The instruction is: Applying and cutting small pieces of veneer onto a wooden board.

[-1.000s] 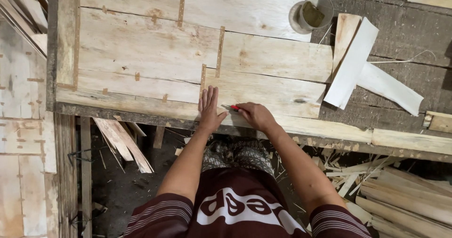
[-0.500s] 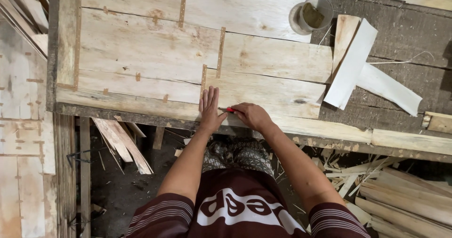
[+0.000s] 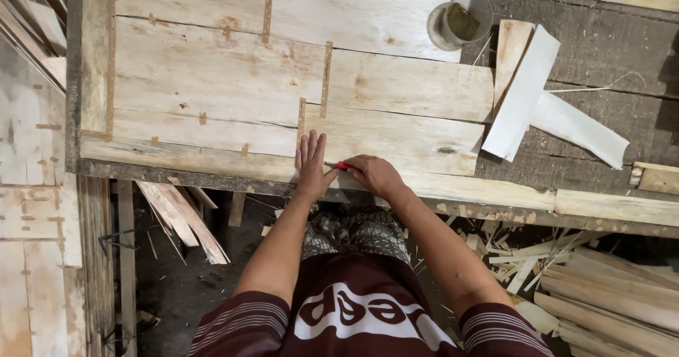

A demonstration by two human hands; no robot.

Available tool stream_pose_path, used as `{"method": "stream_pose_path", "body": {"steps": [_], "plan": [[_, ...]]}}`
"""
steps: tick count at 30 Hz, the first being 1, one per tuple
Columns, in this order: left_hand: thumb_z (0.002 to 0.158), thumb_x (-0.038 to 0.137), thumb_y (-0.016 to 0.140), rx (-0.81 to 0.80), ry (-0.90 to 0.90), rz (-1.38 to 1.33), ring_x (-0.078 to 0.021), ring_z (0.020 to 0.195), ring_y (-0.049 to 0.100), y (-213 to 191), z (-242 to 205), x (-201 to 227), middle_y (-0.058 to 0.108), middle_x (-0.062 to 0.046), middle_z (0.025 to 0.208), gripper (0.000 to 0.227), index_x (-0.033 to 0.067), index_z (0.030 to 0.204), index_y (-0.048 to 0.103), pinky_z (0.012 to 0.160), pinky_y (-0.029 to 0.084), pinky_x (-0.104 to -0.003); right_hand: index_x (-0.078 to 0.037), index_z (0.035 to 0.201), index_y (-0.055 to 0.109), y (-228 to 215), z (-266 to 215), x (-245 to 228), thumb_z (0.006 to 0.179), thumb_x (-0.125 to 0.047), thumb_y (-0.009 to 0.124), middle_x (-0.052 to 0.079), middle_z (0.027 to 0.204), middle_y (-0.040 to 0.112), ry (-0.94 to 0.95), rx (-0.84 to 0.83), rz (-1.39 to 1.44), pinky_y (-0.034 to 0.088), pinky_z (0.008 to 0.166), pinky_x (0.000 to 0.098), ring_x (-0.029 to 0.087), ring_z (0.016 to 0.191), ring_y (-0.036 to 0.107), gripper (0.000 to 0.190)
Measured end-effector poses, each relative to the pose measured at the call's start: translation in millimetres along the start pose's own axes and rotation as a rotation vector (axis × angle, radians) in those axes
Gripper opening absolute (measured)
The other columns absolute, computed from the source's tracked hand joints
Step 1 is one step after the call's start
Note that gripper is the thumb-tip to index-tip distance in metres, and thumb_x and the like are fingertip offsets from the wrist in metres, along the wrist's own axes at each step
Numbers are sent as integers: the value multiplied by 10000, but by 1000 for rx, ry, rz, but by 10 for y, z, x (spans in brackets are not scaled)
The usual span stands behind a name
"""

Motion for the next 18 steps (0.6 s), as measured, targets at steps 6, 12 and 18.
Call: {"method": "stream_pose_path", "body": {"steps": [6, 12, 18], "plan": [[828, 194, 837, 22, 8, -3, -292, 1606, -60, 1, -11, -4, -28, -74, 1744, 1096, 198, 1658, 121, 1282, -8, -486, -139, 1225, 727, -52, -14, -24, 974, -265, 634, 109, 1134, 759, -3, 15, 35, 578, 840, 443, 341, 949, 717, 296], [833, 221, 835, 33, 29, 15, -294, 1609, -55, 6, -13, -4, -22, -82, 1747, 1080, 196, 1662, 143, 1282, -2, -494, -122, 1227, 724, -42, -17, -10, 968, -255, 635, 114, 1126, 763, -38, 17, 43, 574, 847, 444, 345, 949, 723, 304], [814, 314, 822, 37, -8, 56, -322, 1588, -18, -122, -33, 156, 12, -124, 1725, 1041, 137, 1629, 198, 1272, 18, -525, -147, 1262, 705, -177, 6, 205, 992, -313, 613, 108, 1154, 758, 162, -15, 98, 588, 863, 422, 310, 909, 750, 330]]}}
Point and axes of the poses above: each hand's wrist, its own z-axis towards the middle knuckle, its own y-axis out of the palm, x = y × z, the point moved 9 cm from there along z, towards the middle knuckle
